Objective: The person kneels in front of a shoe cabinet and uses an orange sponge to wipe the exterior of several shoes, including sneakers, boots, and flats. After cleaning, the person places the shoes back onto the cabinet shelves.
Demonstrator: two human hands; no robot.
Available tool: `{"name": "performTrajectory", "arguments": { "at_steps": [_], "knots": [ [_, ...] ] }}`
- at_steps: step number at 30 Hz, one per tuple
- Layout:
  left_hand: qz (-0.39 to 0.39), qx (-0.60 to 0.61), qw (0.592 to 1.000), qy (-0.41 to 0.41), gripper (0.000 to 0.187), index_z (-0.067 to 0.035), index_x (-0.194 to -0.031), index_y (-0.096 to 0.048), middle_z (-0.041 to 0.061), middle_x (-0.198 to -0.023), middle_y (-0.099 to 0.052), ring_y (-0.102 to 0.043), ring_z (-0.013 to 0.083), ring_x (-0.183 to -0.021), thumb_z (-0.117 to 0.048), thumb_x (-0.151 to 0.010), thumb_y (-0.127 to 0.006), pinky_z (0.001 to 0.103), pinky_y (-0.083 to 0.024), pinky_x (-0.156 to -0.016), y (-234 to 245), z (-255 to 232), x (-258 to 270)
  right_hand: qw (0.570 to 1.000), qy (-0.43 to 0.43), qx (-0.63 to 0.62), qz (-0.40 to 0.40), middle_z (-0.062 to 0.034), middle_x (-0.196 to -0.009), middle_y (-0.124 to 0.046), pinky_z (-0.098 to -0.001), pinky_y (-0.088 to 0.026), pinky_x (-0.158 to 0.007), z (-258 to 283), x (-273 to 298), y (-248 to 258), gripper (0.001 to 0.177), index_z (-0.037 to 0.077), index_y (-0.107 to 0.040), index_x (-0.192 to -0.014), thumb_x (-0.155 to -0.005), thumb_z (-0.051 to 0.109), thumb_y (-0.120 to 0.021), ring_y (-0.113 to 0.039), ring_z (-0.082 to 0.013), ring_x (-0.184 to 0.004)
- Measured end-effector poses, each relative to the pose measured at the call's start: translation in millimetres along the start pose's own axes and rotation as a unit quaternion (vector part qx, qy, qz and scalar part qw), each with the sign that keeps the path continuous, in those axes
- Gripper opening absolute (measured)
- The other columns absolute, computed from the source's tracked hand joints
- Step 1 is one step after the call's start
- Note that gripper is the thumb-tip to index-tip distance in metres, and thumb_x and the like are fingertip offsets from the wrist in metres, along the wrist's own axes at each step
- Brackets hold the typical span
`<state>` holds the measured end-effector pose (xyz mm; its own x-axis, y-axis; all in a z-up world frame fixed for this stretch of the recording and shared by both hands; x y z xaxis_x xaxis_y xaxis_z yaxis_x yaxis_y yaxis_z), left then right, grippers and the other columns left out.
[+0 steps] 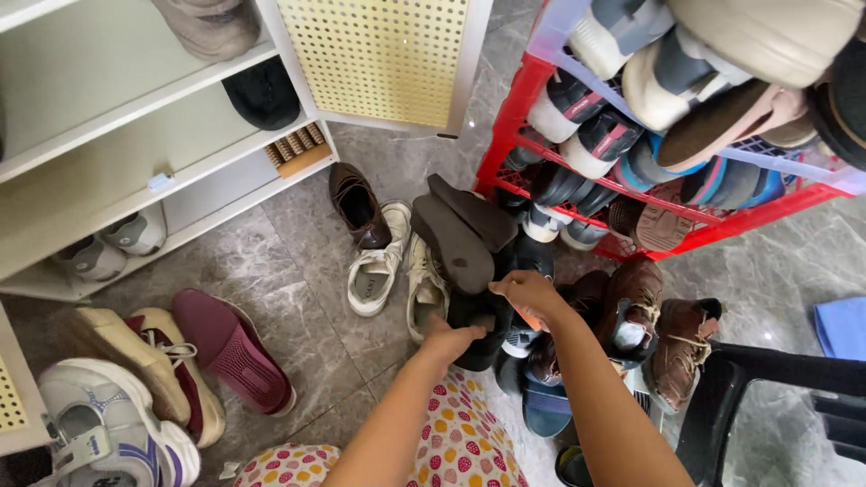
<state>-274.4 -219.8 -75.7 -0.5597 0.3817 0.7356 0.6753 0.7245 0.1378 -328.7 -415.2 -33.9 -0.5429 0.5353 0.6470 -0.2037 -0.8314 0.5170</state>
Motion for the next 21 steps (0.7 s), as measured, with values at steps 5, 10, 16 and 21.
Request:
{"name": "performTrajectory", "arguments": {
  "at_steps": [5,10,16,21],
  "knots": [
    [0.076,0.109,0.987,0.087,0.069,-0.004,-0.14,-0.053,0.019,-0.132,-0.065,-0.065,0.036,-0.117,-0.028,-0.077,-0.069,0.056,-0.054,-0.093,8,-26,4,0.987,-0.011,-0.158,0.03,-0.0002,-0.088,-0.063,-0.0345,-0.047,-0.072,1,15,20,0.035,0.009,-0.072,-0.105,-0.088,0.039,-0.072,-0.057,-0.0144,-0.081],
    [0.085,0.104,0.988,0.071,0.053,-0.01,-0.128,-0.058,0.014,-0.124,-0.068,-0.067,0.0313,-0.107,-0.03,-0.079,-0.064,0.055,-0.056,-0.091,81,-58,31,0.985,0.009,-0.173,0.012,-0.0035,-0.073,-0.055,-0.0333,-0.043,-0.058,25,69,52,0.03,0.008,-0.069,-0.095,-0.089,0.037,-0.071,-0.049,-0.0162,-0.064],
    [0.0,0.081,0.996,0.028,0.039,-0.014,-0.112,-0.064,0.006,-0.101,-0.063,-0.063,0.0233,-0.087,-0.027,-0.075,-0.068,0.046,-0.057,-0.083,215,-31,69,0.977,0.09,-0.188,0.049,-0.004,-0.074,-0.055,-0.0351,-0.036,-0.053,81,100,21,0.032,0.007,-0.069,-0.1,-0.091,0.038,-0.068,-0.047,-0.0169,-0.061],
    [-0.103,0.112,0.988,0.008,0.038,-0.014,-0.112,-0.062,0.006,-0.107,-0.063,-0.06,0.0228,-0.096,-0.025,-0.076,-0.066,0.047,-0.052,-0.087,281,39,67,0.91,0.032,-0.371,0.183,-0.0037,-0.09,-0.067,-0.0388,-0.055,-0.068,137,96,-62,0.035,0.01,-0.067,-0.106,-0.094,0.043,-0.063,-0.064,-0.0205,-0.078]
  ]
}}
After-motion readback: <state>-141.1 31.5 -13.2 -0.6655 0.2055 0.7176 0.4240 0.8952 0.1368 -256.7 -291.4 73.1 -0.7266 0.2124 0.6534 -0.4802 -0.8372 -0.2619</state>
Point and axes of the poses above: each hand's wrist, its own x-axis away from the middle knuckle, its own y-axis out of the back of the hand, z = x × y, the point moved 4 cm from there along -x, towards the middle knuckle
